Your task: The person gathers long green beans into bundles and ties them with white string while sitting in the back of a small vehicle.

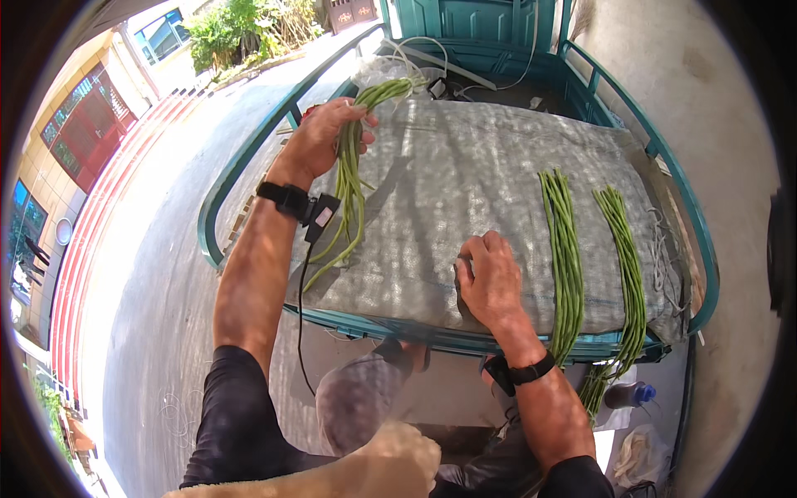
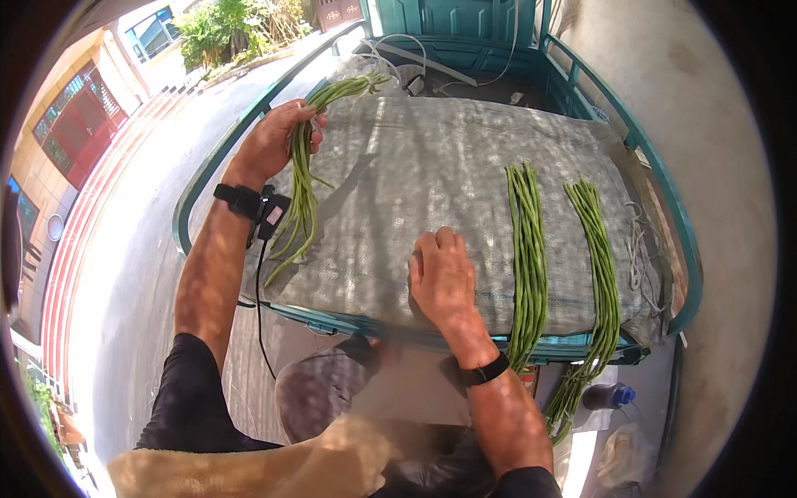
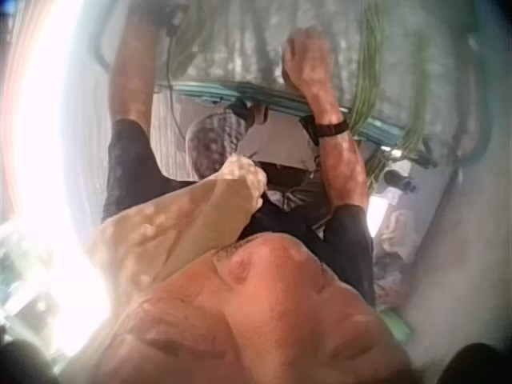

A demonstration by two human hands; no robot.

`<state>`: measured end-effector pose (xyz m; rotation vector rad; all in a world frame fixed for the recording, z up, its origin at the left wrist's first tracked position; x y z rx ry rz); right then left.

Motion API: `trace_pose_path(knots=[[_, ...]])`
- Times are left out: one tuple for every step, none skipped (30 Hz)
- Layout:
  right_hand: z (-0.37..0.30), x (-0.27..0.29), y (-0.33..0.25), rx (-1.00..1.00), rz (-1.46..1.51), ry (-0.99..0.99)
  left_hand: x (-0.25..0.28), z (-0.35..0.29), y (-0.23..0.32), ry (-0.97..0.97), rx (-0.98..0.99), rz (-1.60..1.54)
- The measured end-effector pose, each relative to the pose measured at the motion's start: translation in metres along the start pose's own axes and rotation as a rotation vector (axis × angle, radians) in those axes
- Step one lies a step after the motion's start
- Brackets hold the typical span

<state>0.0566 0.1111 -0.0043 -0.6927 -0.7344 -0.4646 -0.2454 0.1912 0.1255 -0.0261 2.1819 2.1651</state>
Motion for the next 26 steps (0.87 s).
trace_pose_path(knots=[[0.000, -0.001, 0.000, -0.014, 0.044, 0.007, -0.012, -0.017, 0.007, -0.012, -0.003, -0.038], [0.001, 0.002, 0.004, -0.018, 0.031, 0.022, -0.028, -0.030, 0.013, -0.034, -0.008, -0.082], [0.003, 0.000, 0.009, -0.068, 0.182, -0.039, -0.040, -0.043, 0.016, -0.022, -0.008, -0.087], [0.004, 0.003, 0.016, -0.126, 0.318, -0.098, -0.063, -0.056, 0.019, -0.114, 0.004, -0.143], [0.004, 0.004, 0.019, -0.200, 0.467, -0.116, -0.082, -0.071, 0.021, -0.132, -0.024, -0.155], [0.008, 0.014, 0.013, -0.201, 0.467, -0.105, -0.101, -0.089, 0.025, -0.141, -0.053, -0.161], [0.011, 0.020, 0.004, -0.204, 0.789, -0.084, -0.117, -0.103, 0.020, -0.178, -0.062, -0.204], [0.013, 0.031, -0.002, -0.201, 1.102, -0.056, -0.135, -0.115, 0.016, -0.222, -0.076, -0.253], [0.012, 0.039, -0.006, -0.165, 1.379, -0.040, -0.151, -0.128, 0.013, -0.196, -0.075, -0.216], [0.012, 0.051, -0.006, -0.170, 1.363, -0.027, -0.170, -0.137, 0.004, -0.253, -0.087, -0.270], [0.013, 0.063, -0.011, -0.092, 1.622, 0.069, -0.190, -0.148, -0.001, -0.221, -0.085, -0.285], [0.014, 0.077, -0.017, -0.006, 1.883, 0.171, -0.204, -0.160, -0.007, -0.216, -0.013, -0.236], [0.012, 0.090, -0.020, -0.055, 1.893, 0.224, -0.216, -0.165, -0.019, -0.243, -0.039, -0.208], [0.010, 0.097, -0.015, -0.067, 1.901, 0.230, -0.231, -0.170, -0.027, -0.241, -0.026, -0.205], [0.009, 0.106, -0.007, 0.004, 1.879, 0.204, -0.246, -0.174, -0.038, -0.233, 0.070, -0.222], [0.004, 0.108, 0.002, 0.053, 1.861, 0.181, -0.255, -0.179, -0.052, -0.220, 0.185, -0.243], [0.001, 0.108, 0.011, 0.028, 1.869, 0.186, -0.258, -0.180, -0.060, -0.217, 0.207, -0.247], [-0.001, 0.107, 0.019, 0.013, 1.832, 0.179, -0.262, -0.179, -0.067, -0.264, 0.215, -0.230], [-0.001, 0.107, 0.023, 0.007, 1.787, 0.169, -0.266, -0.178, -0.071, -0.317, 0.213, -0.214], [-0.003, 0.106, 0.025, -0.008, 1.789, 0.170, -0.266, -0.181, -0.073, -0.316, 0.225, -0.220], [-0.004, 0.104, 0.025, -0.042, 1.803, 0.155, -0.263, -0.185, -0.074, -0.340, 0.203, -0.117], [-0.005, 0.102, 0.025, -0.071, 1.815, 0.145, -0.260, -0.188, -0.074, -0.367, 0.178, -0.012], [-0.006, 0.101, 0.026, -0.100, 1.826, 0.129, -0.257, -0.189, -0.075, -0.396, 0.221, -0.026], [-0.007, 0.099, 0.025, -0.109, 1.829, 0.134, -0.253, -0.191, -0.074, -0.398, 0.231, -0.027], [-0.006, 0.095, 0.018, -0.109, 1.881, 0.098, -0.245, -0.194, -0.075, -0.370, 0.296, -0.022], [-0.005, 0.092, 0.010, -0.108, 1.934, 0.062, -0.245, -0.196, -0.077, -0.369, 0.307, -0.021]])
Point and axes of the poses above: each hand's wrist, its own z-axis towards the middle knuckle, its own x-axis out of the back of the hand, y = z × x, the point moved 4 cm from there along z, towards the middle knuckle, and after that the axes turned 9 degrees about x, right-handed, at the moved point
